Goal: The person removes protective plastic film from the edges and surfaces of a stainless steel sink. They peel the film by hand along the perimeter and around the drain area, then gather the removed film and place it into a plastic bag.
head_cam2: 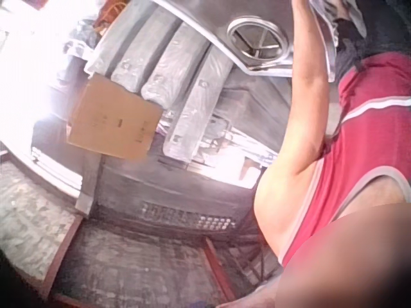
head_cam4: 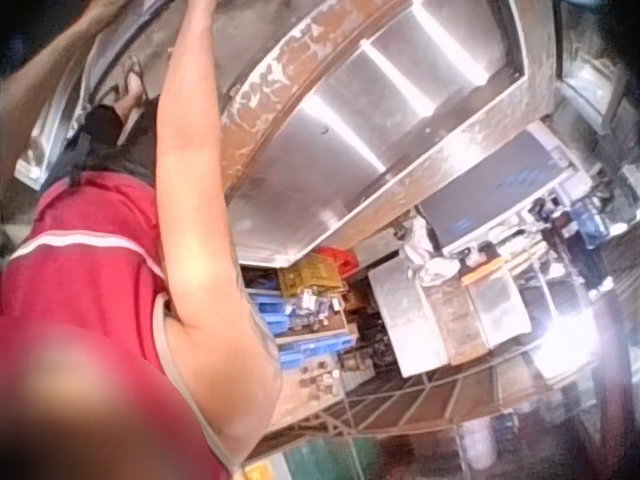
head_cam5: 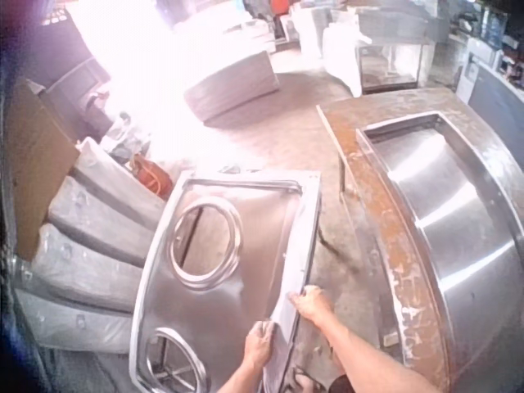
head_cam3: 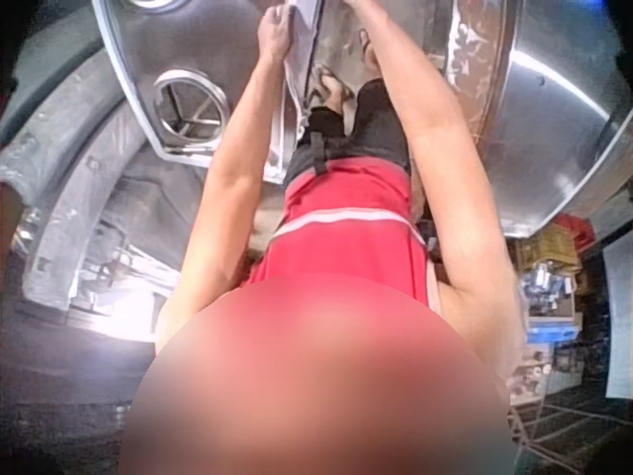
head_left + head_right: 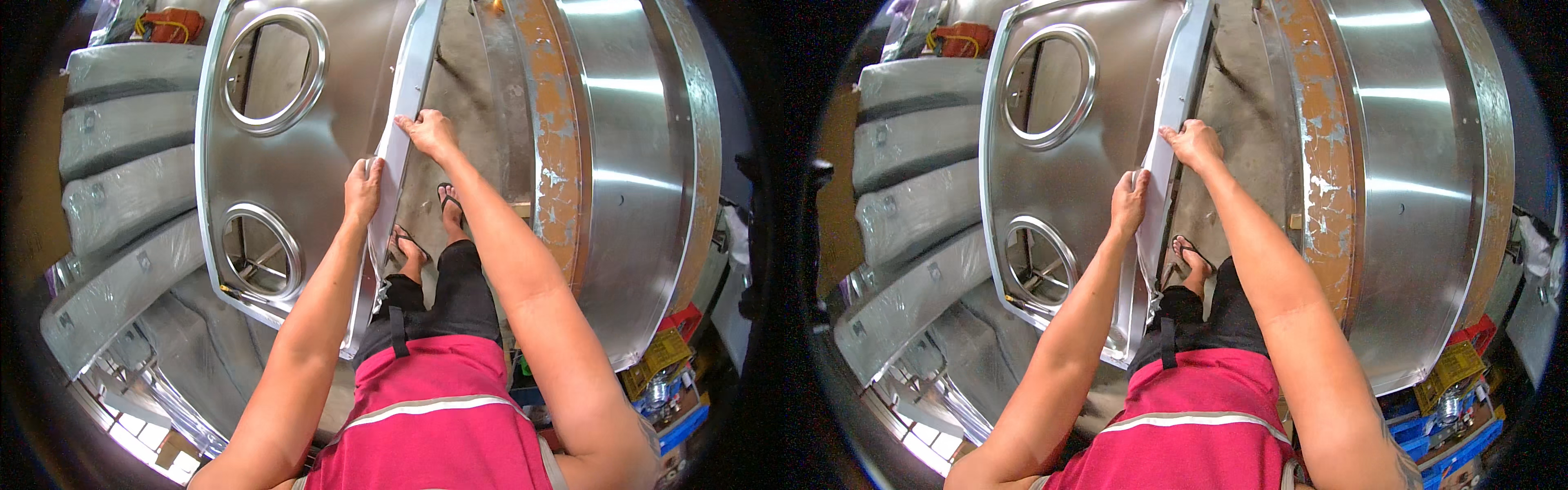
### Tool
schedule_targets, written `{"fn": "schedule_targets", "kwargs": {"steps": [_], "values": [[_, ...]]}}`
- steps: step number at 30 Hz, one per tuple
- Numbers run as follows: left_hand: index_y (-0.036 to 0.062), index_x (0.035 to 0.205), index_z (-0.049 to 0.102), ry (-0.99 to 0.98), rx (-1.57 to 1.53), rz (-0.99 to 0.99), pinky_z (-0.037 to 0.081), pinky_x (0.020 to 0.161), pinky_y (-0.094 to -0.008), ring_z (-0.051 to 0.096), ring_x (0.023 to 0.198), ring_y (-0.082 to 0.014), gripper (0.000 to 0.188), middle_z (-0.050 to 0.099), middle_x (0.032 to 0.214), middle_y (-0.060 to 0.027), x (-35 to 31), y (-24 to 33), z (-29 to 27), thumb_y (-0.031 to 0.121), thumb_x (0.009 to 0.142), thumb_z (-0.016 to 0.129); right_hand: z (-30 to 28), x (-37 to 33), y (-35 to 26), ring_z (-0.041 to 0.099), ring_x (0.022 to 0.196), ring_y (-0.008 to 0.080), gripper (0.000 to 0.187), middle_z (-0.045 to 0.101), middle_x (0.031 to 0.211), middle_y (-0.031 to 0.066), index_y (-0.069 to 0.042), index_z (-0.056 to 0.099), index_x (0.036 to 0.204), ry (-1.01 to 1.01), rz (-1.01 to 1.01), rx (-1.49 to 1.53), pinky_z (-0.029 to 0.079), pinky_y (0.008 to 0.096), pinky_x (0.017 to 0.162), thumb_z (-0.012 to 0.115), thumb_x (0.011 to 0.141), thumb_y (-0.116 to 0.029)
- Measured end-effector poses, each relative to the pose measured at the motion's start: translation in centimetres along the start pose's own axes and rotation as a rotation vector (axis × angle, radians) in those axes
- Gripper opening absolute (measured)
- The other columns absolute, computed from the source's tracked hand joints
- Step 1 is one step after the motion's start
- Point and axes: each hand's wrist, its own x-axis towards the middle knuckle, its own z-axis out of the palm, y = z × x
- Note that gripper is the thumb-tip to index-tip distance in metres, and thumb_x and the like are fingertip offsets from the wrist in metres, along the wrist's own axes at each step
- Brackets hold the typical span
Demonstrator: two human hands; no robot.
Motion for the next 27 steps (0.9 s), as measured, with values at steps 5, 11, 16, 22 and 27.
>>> {"fn": "schedule_targets", "kwargs": {"steps": [5, 11, 16, 22, 27], "values": [[-0.0002, 0.1, 0.063, 0.027, -0.098, 0.103, 0.049, 0.076, -0.0371, 0.06, 0.077, -0.0189, 0.027, 0.068, 0.083, -0.0133, -0.7, 0.3, -0.6, 0.026, 0.104, 0.059, -0.1, -0.8, -0.3, 0.07, 0.107, 0.0378, 0.069, 0.074, 0.111, 0.0192, -0.005, 0.072, 0.108, -0.023, 0.039, 0.012, 0.056, 0.0498, 0.088, 0.066, 0.086, -0.07], [-0.0006, 0.1, 0.061, 0.137, -0.008, 0.13, 0.049, 0.072, -0.041, 0.061, 0.072, -0.026, 0.026, 0.066, 0.081, -0.02, -2.8, 1.8, -0.6, 0.024, 0.106, 0.055, 0.1, -0.5, 0.0, 0.071, 0.105, 0.0376, 0.068, 0.074, 0.109, 0.0198, -0.005, 0.072, 0.109, -0.029, 0.036, 0.048, 0.056, 0.0477, 0.087, 0.068, 0.086, -0.069], [-0.0004, 0.1, 0.057, 0.142, -0.004, 0.086, 0.049, 0.068, -0.0449, 0.06, 0.066, -0.0336, 0.025, 0.065, 0.077, -0.024, -3.7, 2.1, 0.3, 0.023, 0.106, 0.054, 0.4, -0.3, 0.5, 0.072, 0.099, 0.0364, 0.065, 0.075, 0.103, 0.0199, -0.003, 0.074, 0.102, -0.046, 0.027, 0.098, 0.056, 0.0461, 0.085, 0.069, 0.086, -0.066], [-0.0003, 0.1, 0.055, 0.118, 0.015, 0.061, 0.047, 0.063, -0.0494, 0.062, 0.067, -0.0454, 0.023, 0.063, 0.076, -0.0293, -4.7, 2.2, 1.2, 0.022, 0.106, 0.054, 1.3, -0.5, 0.9, 0.074, 0.091, 0.0351, 0.063, 0.076, 0.092, 0.0181, -0.003, 0.075, 0.096, 0.008, -0.02, 0.159, 0.056, 0.0444, 0.079, 0.073, 0.083, -0.065], [0.0001, 0.1, 0.054, 0.058, 0.024, 0.029, 0.047, 0.065, -0.0552, 0.063, 0.078, -0.0526, 0.018, 0.065, 0.079, -0.0315, -6.2, 2.4, 2.2, 0.018, 0.104, 0.055, 1.3, -0.2, 1.2, 0.074, 0.087, 0.0348, 0.063, 0.076, 0.089, 0.0173, -0.004, 0.075, 0.094, 0.005, -0.022, 0.122, 0.056, 0.0442, 0.077, 0.072, 0.083, -0.066]]}}
